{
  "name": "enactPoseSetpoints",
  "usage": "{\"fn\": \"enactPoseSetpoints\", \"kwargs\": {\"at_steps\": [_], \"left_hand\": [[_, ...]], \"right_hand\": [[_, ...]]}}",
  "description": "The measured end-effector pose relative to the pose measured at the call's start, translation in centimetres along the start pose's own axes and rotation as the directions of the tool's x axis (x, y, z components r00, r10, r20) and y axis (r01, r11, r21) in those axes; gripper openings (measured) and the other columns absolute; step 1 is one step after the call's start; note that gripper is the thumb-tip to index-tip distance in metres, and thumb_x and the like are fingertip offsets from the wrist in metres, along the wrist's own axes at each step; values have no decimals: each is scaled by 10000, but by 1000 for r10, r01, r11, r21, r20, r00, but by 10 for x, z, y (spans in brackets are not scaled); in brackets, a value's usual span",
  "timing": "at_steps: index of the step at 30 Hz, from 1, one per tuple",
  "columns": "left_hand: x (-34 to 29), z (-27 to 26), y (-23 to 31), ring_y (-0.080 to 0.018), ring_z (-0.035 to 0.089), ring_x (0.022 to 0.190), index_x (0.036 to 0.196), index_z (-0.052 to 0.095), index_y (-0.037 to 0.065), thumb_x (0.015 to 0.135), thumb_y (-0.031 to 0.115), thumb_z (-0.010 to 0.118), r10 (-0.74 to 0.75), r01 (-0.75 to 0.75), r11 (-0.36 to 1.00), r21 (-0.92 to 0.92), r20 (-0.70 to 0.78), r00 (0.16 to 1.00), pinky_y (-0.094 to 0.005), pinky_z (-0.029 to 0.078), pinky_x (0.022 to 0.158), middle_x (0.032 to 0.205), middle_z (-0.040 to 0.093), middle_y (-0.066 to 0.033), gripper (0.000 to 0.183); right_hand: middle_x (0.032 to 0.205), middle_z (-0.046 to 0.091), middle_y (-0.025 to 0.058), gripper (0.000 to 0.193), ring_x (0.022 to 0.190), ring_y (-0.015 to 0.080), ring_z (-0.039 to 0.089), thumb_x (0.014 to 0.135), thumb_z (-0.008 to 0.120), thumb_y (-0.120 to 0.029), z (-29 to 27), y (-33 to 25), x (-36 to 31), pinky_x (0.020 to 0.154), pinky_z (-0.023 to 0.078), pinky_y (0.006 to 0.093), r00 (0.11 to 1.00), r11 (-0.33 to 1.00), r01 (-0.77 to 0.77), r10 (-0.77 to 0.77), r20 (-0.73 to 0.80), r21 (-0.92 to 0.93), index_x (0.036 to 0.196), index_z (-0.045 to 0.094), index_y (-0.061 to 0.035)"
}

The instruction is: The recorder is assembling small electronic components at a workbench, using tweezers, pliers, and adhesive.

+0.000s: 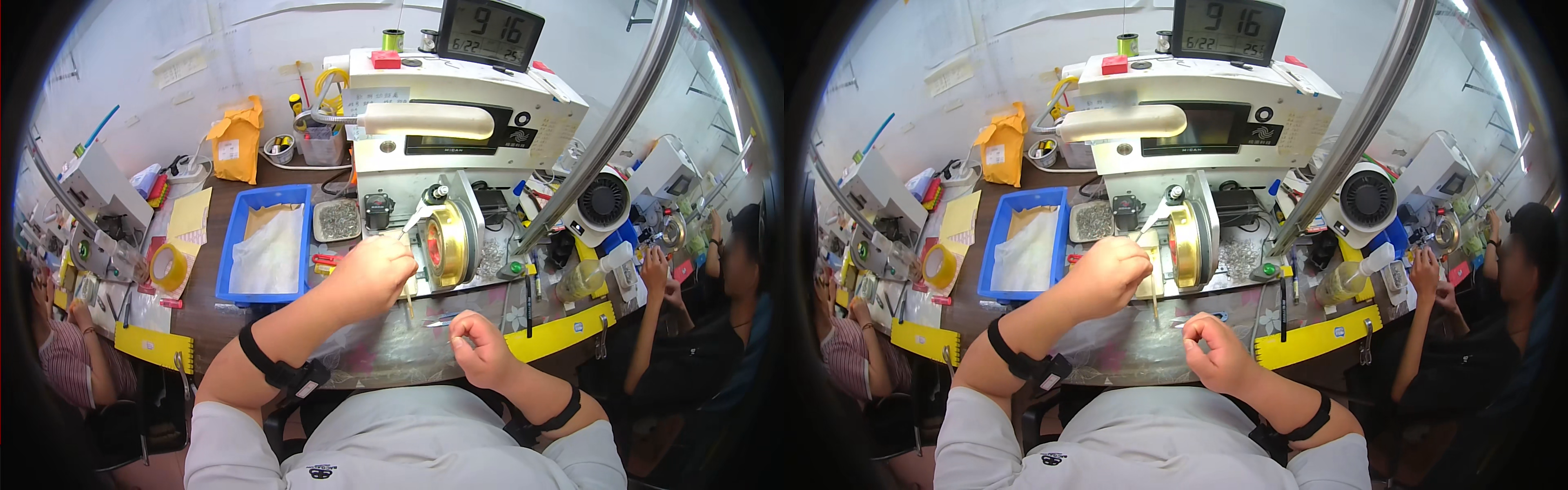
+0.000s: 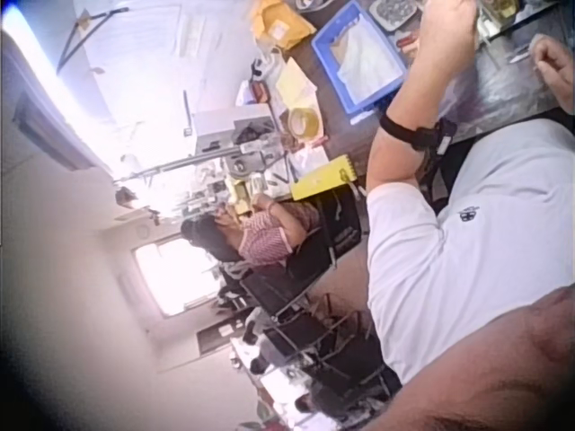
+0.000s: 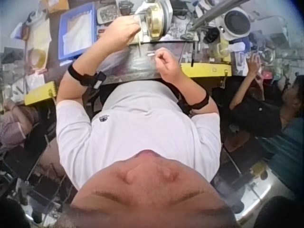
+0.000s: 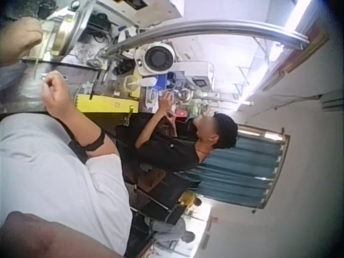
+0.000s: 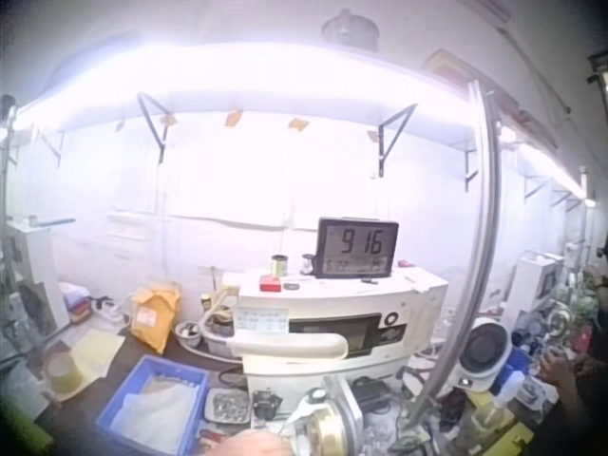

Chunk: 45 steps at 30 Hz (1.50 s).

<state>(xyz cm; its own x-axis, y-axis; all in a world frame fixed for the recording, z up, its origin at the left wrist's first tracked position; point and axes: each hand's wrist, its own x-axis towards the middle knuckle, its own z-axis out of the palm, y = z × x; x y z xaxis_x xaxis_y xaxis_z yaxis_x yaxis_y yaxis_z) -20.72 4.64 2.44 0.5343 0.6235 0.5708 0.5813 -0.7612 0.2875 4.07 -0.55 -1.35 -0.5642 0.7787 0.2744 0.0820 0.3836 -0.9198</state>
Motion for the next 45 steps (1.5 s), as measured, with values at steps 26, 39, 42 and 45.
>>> {"fn": "enactPoseSetpoints", "kwargs": {"at_steps": [26,39,42,45], "left_hand": [[-66,-28,-11,-318,630,747,810,657,18,817,157,649,-584,552,764,334,-4,812,-414,502,651,782,653,-134,139],[-71,-15,-17,-241,621,728,785,621,63,751,242,710,-398,330,805,493,37,917,-361,465,598,757,612,-75,202],[-70,-8,-25,-228,627,713,772,629,82,752,252,685,-411,240,731,639,132,902,-350,460,582,742,616,-73,180],[-71,6,-38,-226,628,654,745,638,92,763,242,641,-444,157,685,711,238,864,-350,462,535,714,619,-68,151]], "right_hand": [[836,495,15,129,767,76,456,1003,416,-151,86,41,111,723,402,228,879,983,-115,168,-447,143,982,471,-36],[726,456,-37,70,604,28,387,971,472,-114,85,37,123,526,348,206,868,935,-111,256,-424,338,952,465,-47],[734,467,-27,73,613,33,400,960,483,-107,85,39,124,533,360,212,868,967,-115,210,-450,228,942,466,-38],[749,477,-21,77,621,37,408,955,486,-105,83,39,123,540,370,217,874,966,-133,221,-433,224,937,464,-33]]}}
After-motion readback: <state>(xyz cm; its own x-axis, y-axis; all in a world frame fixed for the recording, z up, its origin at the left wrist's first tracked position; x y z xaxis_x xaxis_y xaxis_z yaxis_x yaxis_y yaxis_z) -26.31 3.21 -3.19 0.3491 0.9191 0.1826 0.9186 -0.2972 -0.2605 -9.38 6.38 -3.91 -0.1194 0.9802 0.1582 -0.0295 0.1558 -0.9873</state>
